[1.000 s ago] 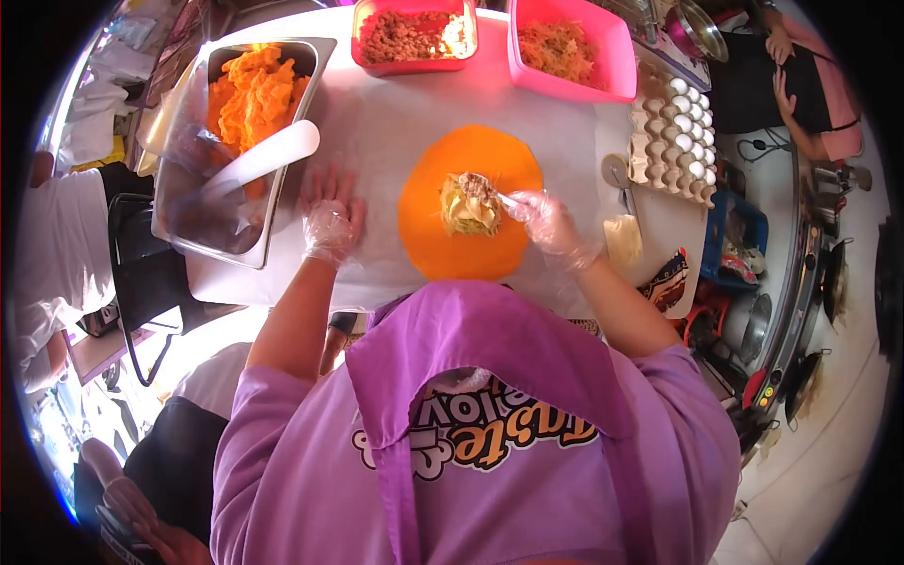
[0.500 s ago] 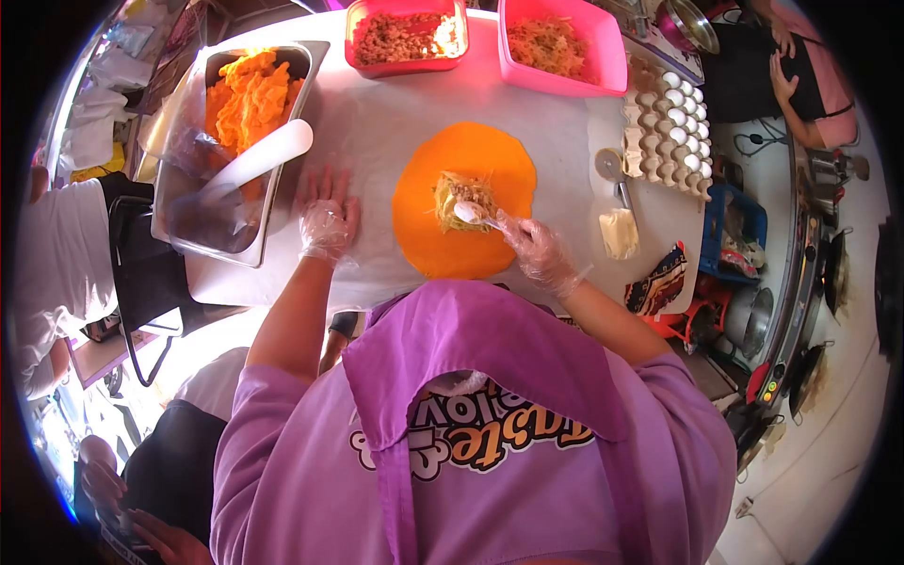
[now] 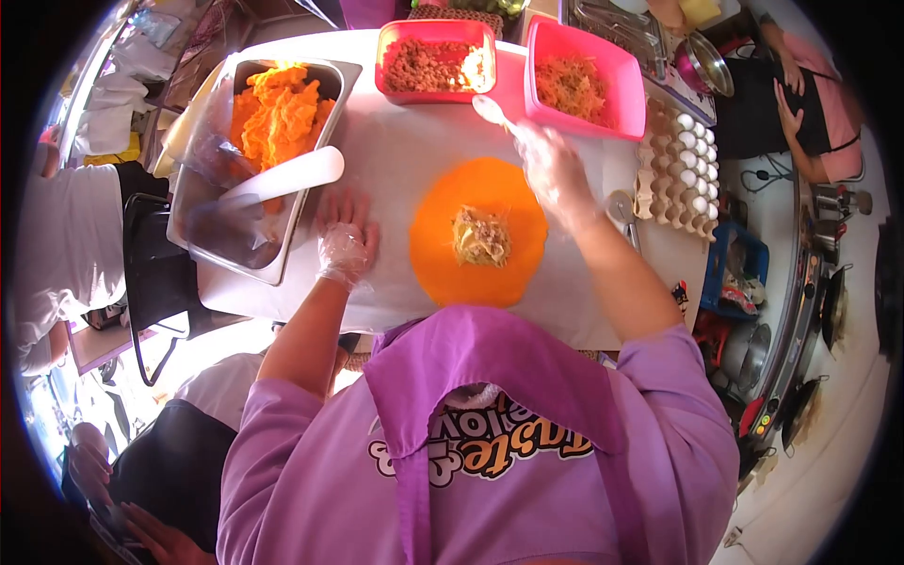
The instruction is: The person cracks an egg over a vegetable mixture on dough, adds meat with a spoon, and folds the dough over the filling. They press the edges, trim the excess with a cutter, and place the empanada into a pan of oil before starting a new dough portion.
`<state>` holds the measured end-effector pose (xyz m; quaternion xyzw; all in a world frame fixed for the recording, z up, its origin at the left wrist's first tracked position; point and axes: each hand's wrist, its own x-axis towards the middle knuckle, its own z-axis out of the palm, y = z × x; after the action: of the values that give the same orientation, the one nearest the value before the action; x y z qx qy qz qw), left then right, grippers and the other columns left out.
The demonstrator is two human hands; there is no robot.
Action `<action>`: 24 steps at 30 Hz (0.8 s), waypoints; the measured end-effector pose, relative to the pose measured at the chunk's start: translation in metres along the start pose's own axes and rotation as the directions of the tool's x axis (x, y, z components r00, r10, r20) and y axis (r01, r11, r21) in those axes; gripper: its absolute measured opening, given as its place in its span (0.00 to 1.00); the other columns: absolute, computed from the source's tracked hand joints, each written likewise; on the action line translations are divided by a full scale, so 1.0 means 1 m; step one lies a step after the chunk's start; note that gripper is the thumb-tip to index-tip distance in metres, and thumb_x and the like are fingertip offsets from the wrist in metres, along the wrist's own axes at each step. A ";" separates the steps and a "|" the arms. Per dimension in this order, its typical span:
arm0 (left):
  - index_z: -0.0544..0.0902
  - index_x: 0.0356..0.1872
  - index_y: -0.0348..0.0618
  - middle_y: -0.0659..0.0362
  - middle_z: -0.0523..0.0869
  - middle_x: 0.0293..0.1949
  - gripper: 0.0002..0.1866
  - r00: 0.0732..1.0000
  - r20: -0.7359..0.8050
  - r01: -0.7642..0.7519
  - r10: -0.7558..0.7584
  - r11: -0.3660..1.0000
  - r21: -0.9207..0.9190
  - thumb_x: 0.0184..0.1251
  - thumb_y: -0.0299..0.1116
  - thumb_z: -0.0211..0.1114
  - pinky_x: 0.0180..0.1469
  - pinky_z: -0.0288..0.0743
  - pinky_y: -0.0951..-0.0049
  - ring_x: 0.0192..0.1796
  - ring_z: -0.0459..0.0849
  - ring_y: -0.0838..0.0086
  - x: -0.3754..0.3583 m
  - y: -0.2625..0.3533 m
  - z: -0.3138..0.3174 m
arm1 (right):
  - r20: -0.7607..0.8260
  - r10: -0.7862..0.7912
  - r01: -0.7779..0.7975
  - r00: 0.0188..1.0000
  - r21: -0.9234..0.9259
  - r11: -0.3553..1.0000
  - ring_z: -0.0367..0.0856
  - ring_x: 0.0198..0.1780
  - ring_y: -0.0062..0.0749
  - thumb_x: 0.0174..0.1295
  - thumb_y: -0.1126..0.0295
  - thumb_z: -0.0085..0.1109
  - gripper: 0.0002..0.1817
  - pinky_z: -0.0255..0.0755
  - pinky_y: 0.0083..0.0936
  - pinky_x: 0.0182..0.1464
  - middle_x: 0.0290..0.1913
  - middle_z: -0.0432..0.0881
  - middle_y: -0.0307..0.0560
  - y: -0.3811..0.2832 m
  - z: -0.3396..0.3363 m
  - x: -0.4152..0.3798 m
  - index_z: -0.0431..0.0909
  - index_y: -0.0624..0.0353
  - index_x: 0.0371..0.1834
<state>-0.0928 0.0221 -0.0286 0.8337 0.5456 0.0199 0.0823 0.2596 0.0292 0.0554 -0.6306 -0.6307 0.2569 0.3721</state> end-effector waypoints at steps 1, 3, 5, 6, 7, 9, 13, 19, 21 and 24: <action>0.63 0.70 0.52 0.53 0.56 0.74 0.31 1.000 -0.007 0.006 -0.006 1.000 0.002 0.65 0.44 0.53 0.72 0.39 0.42 0.75 0.48 0.48 0.000 0.000 0.000 | 0.049 0.060 -0.066 0.997 0.143 0.988 0.80 0.36 0.41 0.57 0.80 0.51 0.15 0.75 0.33 0.41 0.32 0.80 0.47 0.016 0.008 0.026 0.78 0.60 0.47; 0.64 0.70 0.50 0.50 0.56 0.73 0.32 0.999 0.031 0.026 -0.025 0.999 -0.032 0.63 0.42 0.55 0.71 0.42 0.42 0.75 0.48 0.48 0.000 0.002 -0.001 | 0.203 -0.138 0.218 0.969 -0.454 0.864 0.81 0.37 0.40 0.58 0.80 0.50 0.15 0.75 0.31 0.42 0.32 0.81 0.47 -0.024 0.005 0.065 0.79 0.59 0.47; 0.64 0.70 0.50 0.50 0.57 0.73 0.32 0.999 0.024 0.028 -0.028 0.999 -0.024 0.63 0.42 0.55 0.72 0.42 0.43 0.75 0.49 0.48 -0.001 0.003 -0.004 | 0.425 -0.201 0.470 0.883 -0.810 0.351 0.82 0.38 0.40 0.58 0.79 0.49 0.15 0.76 0.29 0.43 0.32 0.81 0.47 -0.029 0.017 0.101 0.80 0.57 0.47; 0.65 0.69 0.50 0.50 0.57 0.73 0.31 0.999 0.026 0.024 -0.023 1.000 -0.019 0.63 0.42 0.55 0.72 0.42 0.43 0.75 0.50 0.49 -0.001 0.003 -0.005 | 0.516 -0.076 0.521 0.853 -0.843 0.130 0.82 0.41 0.40 0.58 0.78 0.50 0.14 0.76 0.28 0.44 0.35 0.83 0.47 -0.008 0.033 0.125 0.81 0.58 0.45; 0.66 0.69 0.49 0.50 0.58 0.73 0.31 1.000 0.007 0.013 -0.013 1.000 -0.015 0.63 0.42 0.55 0.72 0.42 0.45 0.75 0.51 0.49 -0.001 0.001 -0.002 | 0.566 0.068 0.570 0.822 -0.817 -0.093 0.83 0.43 0.40 0.58 0.77 0.51 0.13 0.76 0.26 0.45 0.37 0.84 0.47 0.002 0.045 0.143 0.82 0.58 0.42; 0.66 0.68 0.49 0.50 0.58 0.73 0.31 1.000 -0.002 0.011 -0.011 1.000 -0.021 0.63 0.42 0.55 0.72 0.41 0.46 0.74 0.51 0.50 0.000 0.000 -0.001 | 0.401 0.291 0.292 0.869 -0.889 0.353 0.83 0.45 0.39 0.59 0.73 0.50 0.12 0.76 0.26 0.45 0.41 0.84 0.48 -0.025 0.039 0.168 0.83 0.58 0.42; 0.66 0.68 0.49 0.51 0.59 0.73 0.31 1.000 0.001 0.008 -0.007 0.998 -0.057 0.63 0.42 0.54 0.73 0.40 0.46 0.74 0.53 0.50 -0.001 0.002 -0.004 | 0.631 0.491 0.121 0.601 -0.679 0.724 0.84 0.42 0.42 0.61 0.61 0.50 0.18 0.77 0.31 0.43 0.45 0.85 0.47 -0.034 0.027 0.195 0.81 0.55 0.49; 0.65 0.69 0.50 0.53 0.55 0.74 0.30 0.994 0.099 0.058 -0.049 0.994 -0.097 0.65 0.43 0.52 0.73 0.36 0.42 0.76 0.45 0.52 0.001 0.005 -0.009 | 0.776 0.115 0.718 0.620 -0.621 0.315 0.85 0.37 0.40 0.62 0.51 0.48 0.20 0.77 0.33 0.40 0.32 0.85 0.48 0.046 0.079 0.210 0.85 0.52 0.34; 0.65 0.69 0.50 0.53 0.55 0.74 0.30 0.993 0.106 0.064 -0.052 0.991 -0.115 0.65 0.43 0.52 0.73 0.35 0.42 0.76 0.45 0.52 0.001 0.006 -0.012 | 0.671 0.211 0.462 0.710 -0.671 0.580 0.85 0.36 0.39 0.64 0.48 0.47 0.23 0.77 0.33 0.41 0.31 0.85 0.49 0.044 0.085 0.211 0.85 0.53 0.32; 0.65 0.69 0.50 0.53 0.55 0.74 0.30 0.991 0.122 0.068 -0.052 0.990 -0.124 0.65 0.43 0.51 0.73 0.35 0.42 0.76 0.45 0.52 0.001 0.006 -0.014 | 0.542 0.306 -0.119 0.783 -0.352 0.928 0.82 0.29 0.34 0.64 0.54 0.51 0.20 0.74 0.30 0.34 0.25 0.83 0.47 0.041 0.081 0.200 0.84 0.57 0.27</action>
<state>-0.0883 0.0226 -0.0141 0.8096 0.5623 0.0028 0.1683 0.2353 0.2416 0.0040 -0.6364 -0.6698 0.3815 0.0271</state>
